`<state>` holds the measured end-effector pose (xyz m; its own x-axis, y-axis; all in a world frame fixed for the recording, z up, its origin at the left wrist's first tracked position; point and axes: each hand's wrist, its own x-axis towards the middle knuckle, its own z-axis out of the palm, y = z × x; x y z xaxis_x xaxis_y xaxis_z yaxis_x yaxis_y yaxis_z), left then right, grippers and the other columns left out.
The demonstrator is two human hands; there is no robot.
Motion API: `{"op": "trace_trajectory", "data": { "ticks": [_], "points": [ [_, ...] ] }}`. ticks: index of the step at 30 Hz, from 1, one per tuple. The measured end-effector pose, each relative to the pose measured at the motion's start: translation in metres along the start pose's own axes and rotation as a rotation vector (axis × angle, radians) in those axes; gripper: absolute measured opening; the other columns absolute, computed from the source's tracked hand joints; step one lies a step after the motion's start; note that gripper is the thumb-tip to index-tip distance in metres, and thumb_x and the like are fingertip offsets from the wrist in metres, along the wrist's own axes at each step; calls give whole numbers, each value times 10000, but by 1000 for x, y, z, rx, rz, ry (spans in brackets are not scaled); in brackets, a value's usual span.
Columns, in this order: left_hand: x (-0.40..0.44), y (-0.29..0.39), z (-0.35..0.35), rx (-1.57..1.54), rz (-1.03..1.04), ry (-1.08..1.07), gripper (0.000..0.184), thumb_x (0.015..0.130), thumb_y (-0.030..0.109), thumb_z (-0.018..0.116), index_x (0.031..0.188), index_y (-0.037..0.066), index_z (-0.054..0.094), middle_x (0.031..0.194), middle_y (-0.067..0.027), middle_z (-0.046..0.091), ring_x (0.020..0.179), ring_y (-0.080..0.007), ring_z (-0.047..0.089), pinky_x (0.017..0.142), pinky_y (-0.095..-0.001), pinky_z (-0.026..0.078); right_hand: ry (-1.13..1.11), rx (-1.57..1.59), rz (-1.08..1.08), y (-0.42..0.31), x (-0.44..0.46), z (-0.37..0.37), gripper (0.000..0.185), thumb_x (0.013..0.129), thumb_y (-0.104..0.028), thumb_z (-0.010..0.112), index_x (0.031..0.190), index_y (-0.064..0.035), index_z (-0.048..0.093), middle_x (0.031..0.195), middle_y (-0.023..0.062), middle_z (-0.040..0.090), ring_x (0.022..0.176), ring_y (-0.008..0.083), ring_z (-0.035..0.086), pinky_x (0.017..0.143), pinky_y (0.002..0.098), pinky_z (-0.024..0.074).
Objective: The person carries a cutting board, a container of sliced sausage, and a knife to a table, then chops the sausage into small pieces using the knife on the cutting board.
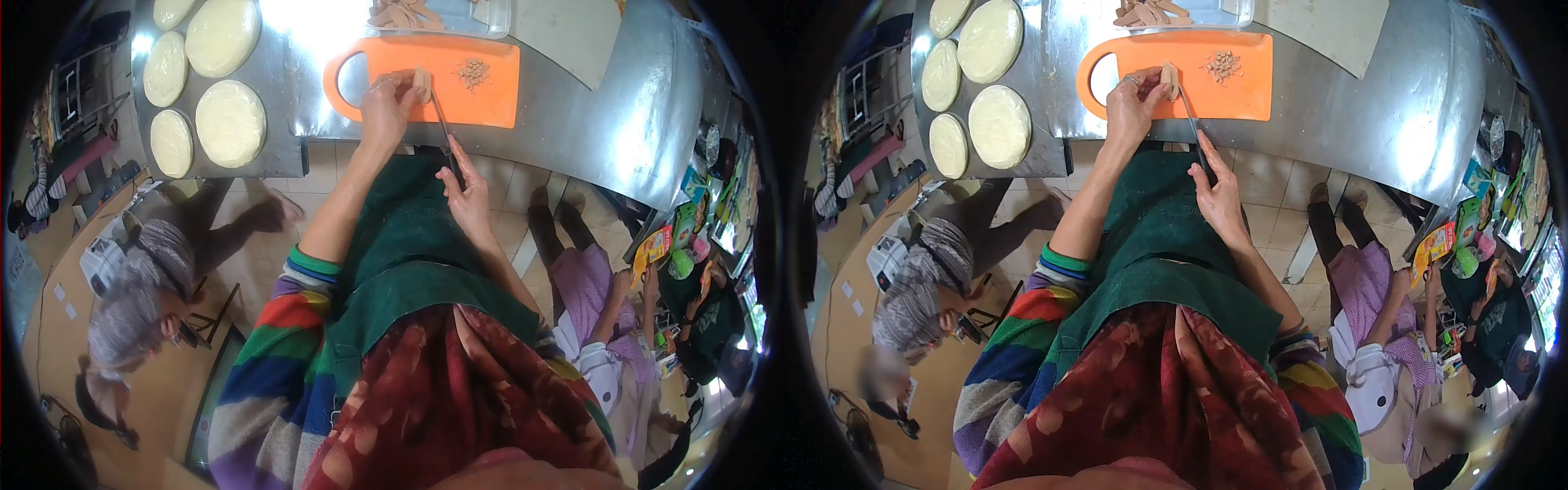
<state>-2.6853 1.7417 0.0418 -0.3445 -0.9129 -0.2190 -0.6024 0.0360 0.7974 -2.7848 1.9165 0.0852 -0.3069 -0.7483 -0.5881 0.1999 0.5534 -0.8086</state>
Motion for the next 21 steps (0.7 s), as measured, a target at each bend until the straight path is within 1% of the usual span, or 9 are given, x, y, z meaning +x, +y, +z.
{"op": "trace_trajectory", "data": {
  "ticks": [2, 3, 7, 9, 13, 17, 21],
  "points": [
    [-2, 6, 2, 0, 6, 38, 324, 852, 90, 753, 1142, -38, 689, 959, -172, 727, 816, -228, 716, 759, -339, 569, 57, 25, -24, -1, -1, 4, 514, 993, -26, 547, 1493, -35, 426, 1505, 124, 487, 1205, 163, 560, 987, 287, 469],
    [-2, 7, 3, 1, 8, 57, 323, 861, 76, 746, 1157, -38, 684, 947, -157, 737, 805, -194, 715, 758, -316, 579, 63, -21, -50, 0, -1, 4, 514, 992, -29, 546, 1492, -36, 425, 1508, 131, 483, 1251, 183, 538, 1022, 302, 445],
    [-3, 10, 6, -13, -17, 65, 322, 856, 56, 743, 1154, -51, 679, 954, -159, 739, 817, -198, 723, 762, -314, 580, 67, -105, -93, 3, 3, 4, 514, 990, -43, 544, 1490, -36, 423, 1514, 153, 469, 1393, 255, 444, 1134, 354, 346],
    [-5, 10, 7, -32, -18, 82, 319, 853, 46, 742, 1148, -59, 678, 959, -159, 740, 820, -199, 728, 763, -313, 580, 60, -96, -81, 3, 3, 6, 512, 989, -48, 545, 1487, -37, 426, 1515, 155, 466, 1416, 272, 420, 1152, 364, 327],
    [-5, 8, 9, -22, 6, 97, 302, 860, 36, 732, 1139, -67, 677, 961, -159, 742, 822, -201, 733, 760, -315, 583, 58, -106, -72, 0, 6, 9, 507, 988, -52, 543, 1483, -52, 436, 1513, 144, 472, 1412, 270, 425, 1146, 370, 343],
    [-4, 14, 7, -52, -25, 94, 287, 871, 38, 723, 1135, -65, 678, 954, -155, 743, 820, -195, 732, 753, -314, 584, 135, -74, -147, 10, 9, 9, 510, 985, -56, 544, 1484, -80, 444, 1502, 132, 487, 1403, 281, 439, 1145, 383, 353],
    [-3, 15, 10, -70, -43, 100, 272, 876, 40, 723, 1123, -64, 678, 941, -146, 742, 824, -187, 730, 742, -312, 583, 101, -210, -200, 3, 8, 8, 506, 986, -66, 542, 1482, -74, 444, 1488, 141, 498, 1395, 301, 449, 1144, 389, 359]
  ]
}}
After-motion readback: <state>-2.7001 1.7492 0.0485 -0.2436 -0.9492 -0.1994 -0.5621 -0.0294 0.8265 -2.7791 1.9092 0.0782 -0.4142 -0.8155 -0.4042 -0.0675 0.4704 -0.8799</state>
